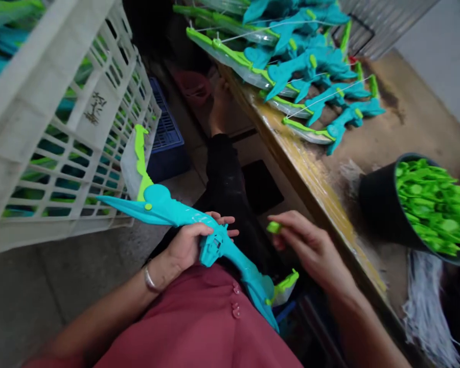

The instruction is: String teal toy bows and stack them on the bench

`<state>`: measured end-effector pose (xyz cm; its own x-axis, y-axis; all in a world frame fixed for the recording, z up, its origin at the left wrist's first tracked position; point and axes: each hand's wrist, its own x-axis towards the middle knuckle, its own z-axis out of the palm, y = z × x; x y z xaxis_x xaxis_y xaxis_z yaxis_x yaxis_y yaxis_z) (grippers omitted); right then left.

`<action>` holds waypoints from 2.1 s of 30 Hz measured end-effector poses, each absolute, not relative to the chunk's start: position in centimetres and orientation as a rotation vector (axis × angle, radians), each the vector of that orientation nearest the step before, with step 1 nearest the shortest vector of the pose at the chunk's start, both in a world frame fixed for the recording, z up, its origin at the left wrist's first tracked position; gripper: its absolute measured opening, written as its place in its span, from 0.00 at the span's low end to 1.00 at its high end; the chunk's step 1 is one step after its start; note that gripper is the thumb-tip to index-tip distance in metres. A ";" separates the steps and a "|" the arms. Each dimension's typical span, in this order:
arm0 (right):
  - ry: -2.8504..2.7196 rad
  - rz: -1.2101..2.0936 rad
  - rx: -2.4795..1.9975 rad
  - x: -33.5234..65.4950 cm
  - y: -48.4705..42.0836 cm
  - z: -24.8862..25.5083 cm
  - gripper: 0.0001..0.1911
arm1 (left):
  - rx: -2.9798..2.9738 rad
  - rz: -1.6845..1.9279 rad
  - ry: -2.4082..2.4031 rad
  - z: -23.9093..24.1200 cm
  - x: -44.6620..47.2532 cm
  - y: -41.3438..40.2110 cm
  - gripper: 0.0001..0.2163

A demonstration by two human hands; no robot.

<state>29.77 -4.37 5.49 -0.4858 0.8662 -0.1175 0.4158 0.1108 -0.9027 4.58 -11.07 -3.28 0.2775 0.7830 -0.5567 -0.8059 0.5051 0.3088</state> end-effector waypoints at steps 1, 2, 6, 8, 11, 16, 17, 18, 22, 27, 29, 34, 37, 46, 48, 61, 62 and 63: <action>-1.981 1.458 -1.181 28.3 -5.1 4.9 0.13 | -0.015 1.071 0.723 -3.4 4.5 -11.2 0.16; -1.963 1.575 -1.132 27.1 -5.7 4.3 0.13 | 0.008 1.077 0.729 -3.4 4.4 -11.3 0.16; -1.704 2.001 -1.040 23.8 -6.8 2.4 0.10 | 0.103 1.083 0.759 -3.4 4.2 -11.3 0.15; -1.682 2.043 -1.008 22.8 -7.1 2.0 0.10 | 0.140 1.081 0.763 -3.4 4.2 -11.2 0.14; -1.756 1.892 -1.004 21.9 -7.7 1.5 0.08 | 0.178 1.084 0.769 -3.3 4.2 -11.2 0.14; -1.960 1.430 -1.064 21.5 -8.8 0.7 0.03 | 0.165 1.125 0.719 -3.5 4.4 -11.6 0.15; -1.991 1.358 -1.056 21.5 -8.9 0.7 0.02 | 0.159 1.131 0.699 -3.7 4.4 -11.7 0.15; -2.016 1.306 -1.043 21.5 -9.0 0.7 0.03 | 0.151 1.132 0.680 -3.8 4.4 -11.7 0.16; -2.063 1.226 -1.004 21.4 -9.2 1.0 0.04 | 0.119 1.122 0.607 -4.2 4.5 -11.8 0.17; -2.064 1.192 -0.980 21.6 -9.3 1.1 0.06 | 0.132 1.116 0.537 -3.4 4.5 -11.9 0.16; -2.056 1.195 -0.978 21.7 -9.4 1.1 0.06 | 0.139 1.100 0.531 -3.0 4.4 -12.0 0.16; -2.198 1.085 -0.987 22.0 -10.0 1.5 0.06 | 0.133 1.071 0.602 -2.8 4.4 -12.3 0.16; -2.297 0.952 -0.990 22.1 -10.6 1.7 0.14 | 0.124 1.079 0.671 -3.0 4.6 -12.4 0.15; -2.330 0.852 -0.957 21.9 -11.1 1.6 0.12 | 0.041 1.078 0.649 -3.6 4.7 -12.0 0.16; -2.314 0.853 -0.967 21.9 -11.1 1.6 0.10 | 0.029 1.087 0.645 -3.7 4.8 -12.0 0.16; -2.524 0.569 -0.953 21.9 -11.5 1.3 0.20 | -0.167 1.119 0.697 -3.0 5.0 -12.0 0.18; -2.559 0.545 -0.954 21.8 -11.6 1.5 0.26 | -0.199 1.125 0.721 -2.9 5.2 -11.9 0.18; -2.591 0.516 -0.965 21.6 -11.6 1.7 0.32 | -0.230 1.131 0.743 -2.8 5.4 -11.8 0.17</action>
<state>21.58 -11.64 1.68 -0.7172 0.6743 0.1757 0.5556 0.7055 -0.4399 5.35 -11.77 -2.84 0.2195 0.7350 -0.6415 -0.8805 0.4324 0.1941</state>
